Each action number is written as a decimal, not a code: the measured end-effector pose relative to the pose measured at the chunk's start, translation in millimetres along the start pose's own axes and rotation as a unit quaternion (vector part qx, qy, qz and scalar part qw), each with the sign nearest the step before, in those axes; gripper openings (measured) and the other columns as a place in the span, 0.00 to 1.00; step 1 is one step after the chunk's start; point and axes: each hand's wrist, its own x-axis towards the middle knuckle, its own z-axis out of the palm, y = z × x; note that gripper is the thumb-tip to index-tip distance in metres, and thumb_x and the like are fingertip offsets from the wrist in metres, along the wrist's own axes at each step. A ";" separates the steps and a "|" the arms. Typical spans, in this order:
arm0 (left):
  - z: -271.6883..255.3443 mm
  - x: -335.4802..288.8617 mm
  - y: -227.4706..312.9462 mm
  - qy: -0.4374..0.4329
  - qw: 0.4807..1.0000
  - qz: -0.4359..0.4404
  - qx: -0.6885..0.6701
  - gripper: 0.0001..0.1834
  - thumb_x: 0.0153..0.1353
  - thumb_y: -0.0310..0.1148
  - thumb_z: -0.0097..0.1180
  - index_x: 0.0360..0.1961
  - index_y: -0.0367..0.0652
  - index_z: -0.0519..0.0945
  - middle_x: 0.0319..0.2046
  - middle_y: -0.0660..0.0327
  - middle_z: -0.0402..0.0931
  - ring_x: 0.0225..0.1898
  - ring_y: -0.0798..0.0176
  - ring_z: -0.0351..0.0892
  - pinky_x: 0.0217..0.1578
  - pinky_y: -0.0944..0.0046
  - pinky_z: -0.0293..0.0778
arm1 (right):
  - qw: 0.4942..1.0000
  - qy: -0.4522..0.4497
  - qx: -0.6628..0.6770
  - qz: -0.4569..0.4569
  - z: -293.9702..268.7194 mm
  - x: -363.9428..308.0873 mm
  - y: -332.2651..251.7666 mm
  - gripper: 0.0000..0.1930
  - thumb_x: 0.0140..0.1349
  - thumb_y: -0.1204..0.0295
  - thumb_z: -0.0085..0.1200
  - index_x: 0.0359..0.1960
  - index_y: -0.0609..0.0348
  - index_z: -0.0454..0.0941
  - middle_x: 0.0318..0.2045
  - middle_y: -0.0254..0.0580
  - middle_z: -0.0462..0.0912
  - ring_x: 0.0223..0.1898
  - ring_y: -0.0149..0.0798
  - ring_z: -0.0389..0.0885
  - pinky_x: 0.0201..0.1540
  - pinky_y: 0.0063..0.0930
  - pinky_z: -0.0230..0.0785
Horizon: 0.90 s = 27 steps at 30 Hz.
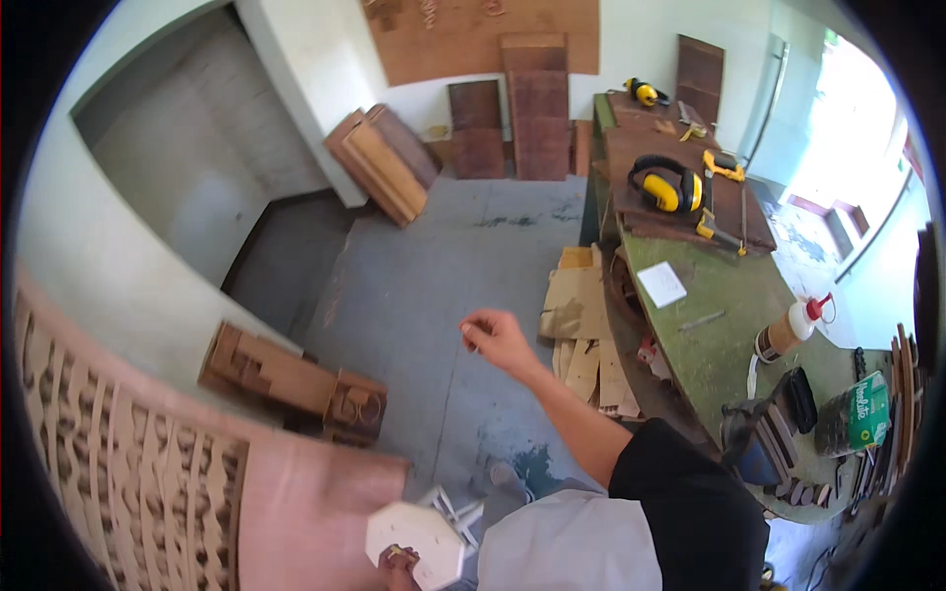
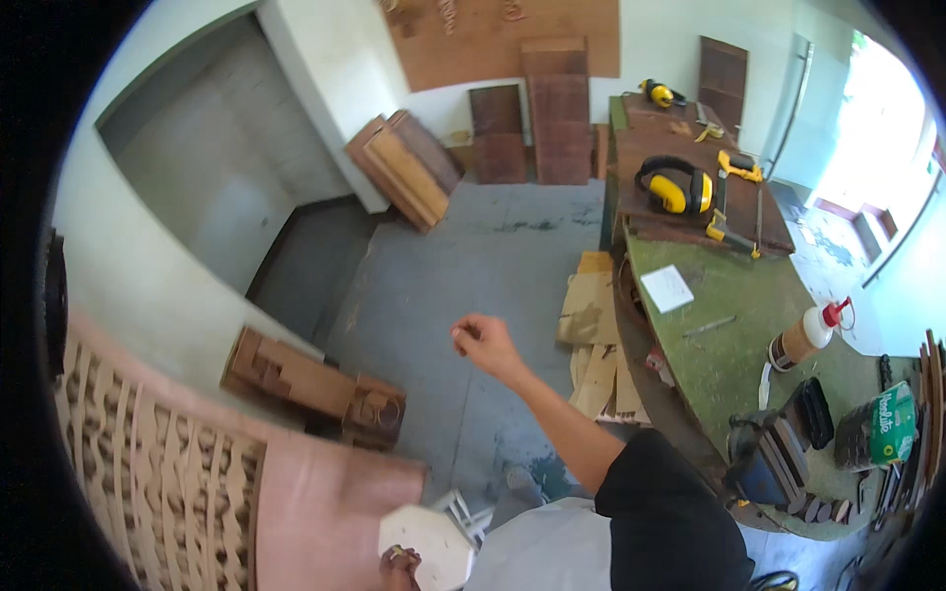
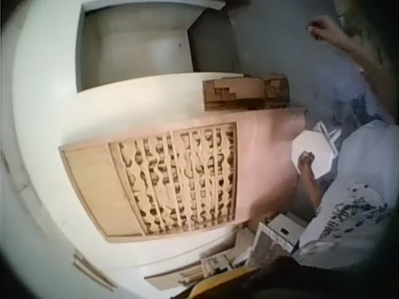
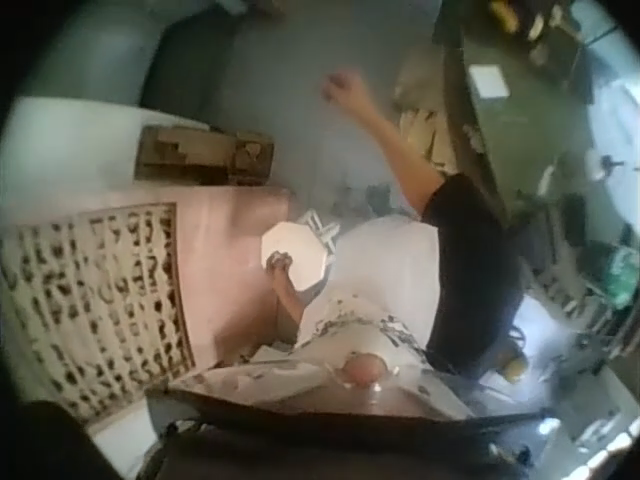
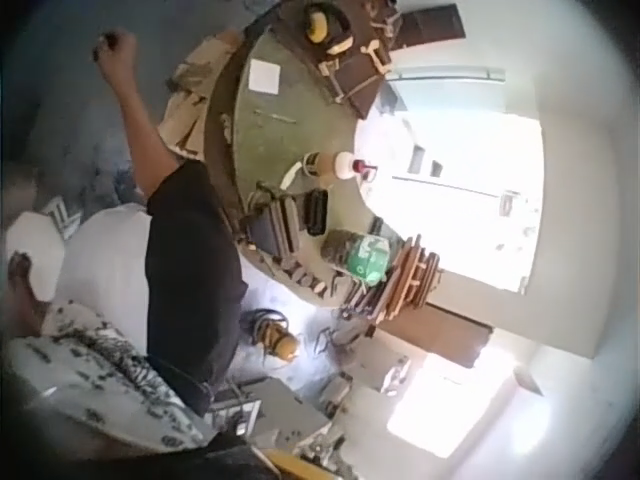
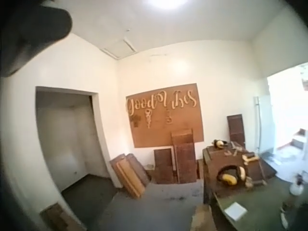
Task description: Operates a CNC machine pendant controller, cleans the machine bed with a vacuum, and measures a material sample with a caliper.
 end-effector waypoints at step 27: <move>766.2 536.5 184.3 -0.457 0.850 -0.035 0.261 0.13 0.54 0.17 0.48 0.42 0.30 0.70 0.32 0.50 0.76 0.31 0.57 0.78 0.35 0.59 0.77 | 0.604 0.439 -0.610 0.266 -567.0 383.7 -136.2 0.18 0.55 0.60 0.54 0.38 0.65 0.79 0.41 0.58 0.80 0.46 0.54 0.78 0.48 0.43 0.71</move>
